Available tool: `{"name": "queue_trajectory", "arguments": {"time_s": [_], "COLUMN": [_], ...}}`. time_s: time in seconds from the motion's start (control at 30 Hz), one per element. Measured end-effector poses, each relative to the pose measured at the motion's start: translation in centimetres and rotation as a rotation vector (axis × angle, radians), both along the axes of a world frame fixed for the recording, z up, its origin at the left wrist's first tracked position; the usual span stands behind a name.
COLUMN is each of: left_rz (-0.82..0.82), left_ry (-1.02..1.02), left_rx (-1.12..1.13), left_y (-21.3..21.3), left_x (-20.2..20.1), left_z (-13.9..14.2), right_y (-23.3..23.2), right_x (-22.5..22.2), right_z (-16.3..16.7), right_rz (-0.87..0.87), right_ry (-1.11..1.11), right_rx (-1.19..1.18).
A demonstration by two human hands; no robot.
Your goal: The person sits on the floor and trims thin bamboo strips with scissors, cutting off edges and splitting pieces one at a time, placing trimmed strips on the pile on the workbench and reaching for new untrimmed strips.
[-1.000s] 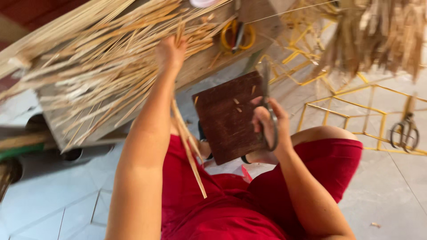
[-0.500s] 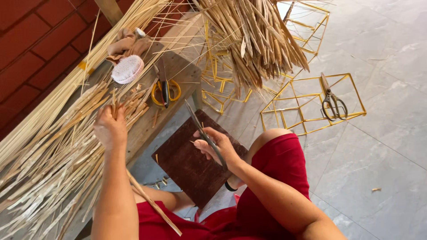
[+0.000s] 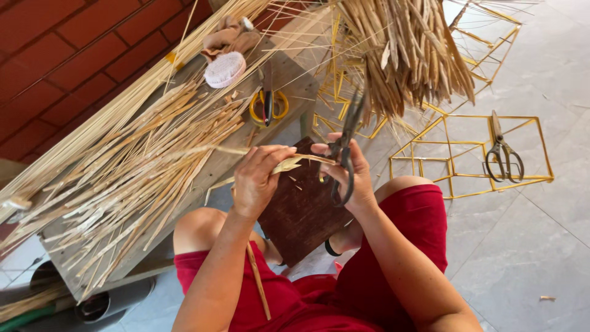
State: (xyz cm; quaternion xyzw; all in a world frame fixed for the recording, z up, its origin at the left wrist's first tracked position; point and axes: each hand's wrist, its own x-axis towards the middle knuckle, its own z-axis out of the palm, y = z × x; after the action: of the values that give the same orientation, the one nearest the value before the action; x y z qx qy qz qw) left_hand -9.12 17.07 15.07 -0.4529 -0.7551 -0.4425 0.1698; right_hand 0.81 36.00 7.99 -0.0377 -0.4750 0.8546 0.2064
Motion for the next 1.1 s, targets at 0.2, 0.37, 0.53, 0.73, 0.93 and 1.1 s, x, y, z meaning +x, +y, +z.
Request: {"name": "queue_trajectory", "arguments": {"time_s": [0.2,0.37,0.53,0.73,0.93,1.1], "left_rz": [-0.159,-0.328,-0.204,-0.155,-0.223,-0.154], "left_ry": [-0.310,-0.648,-0.419,-0.335,-0.683,-0.821], "left_rx": [-0.074,-0.078,-0.015,0.028,0.030,0.134], "left_y": [0.3,0.6,1.1,1.8,2.5,2.8], "left_x": [0.3,0.9,1.6,2.3,2.6,2.4], "left_z": [-2.3,-3.2,-2.4,-2.0,-2.7,-4.1], "right_y": [0.4,1.0,0.9,0.4,0.4,-0.3], "right_x": [0.5,0.9,0.6,0.3,0.3,0.7], "right_z": [-0.2,0.3,1.2,1.3,1.4,1.5], "right_rz": [0.044,0.045,0.016,0.004,-0.044,-0.058], "right_ry": [0.087,0.065,0.049,0.046,-0.016,-0.061], "right_rx": [0.013,0.030,-0.010,0.030,0.186,0.276]}}
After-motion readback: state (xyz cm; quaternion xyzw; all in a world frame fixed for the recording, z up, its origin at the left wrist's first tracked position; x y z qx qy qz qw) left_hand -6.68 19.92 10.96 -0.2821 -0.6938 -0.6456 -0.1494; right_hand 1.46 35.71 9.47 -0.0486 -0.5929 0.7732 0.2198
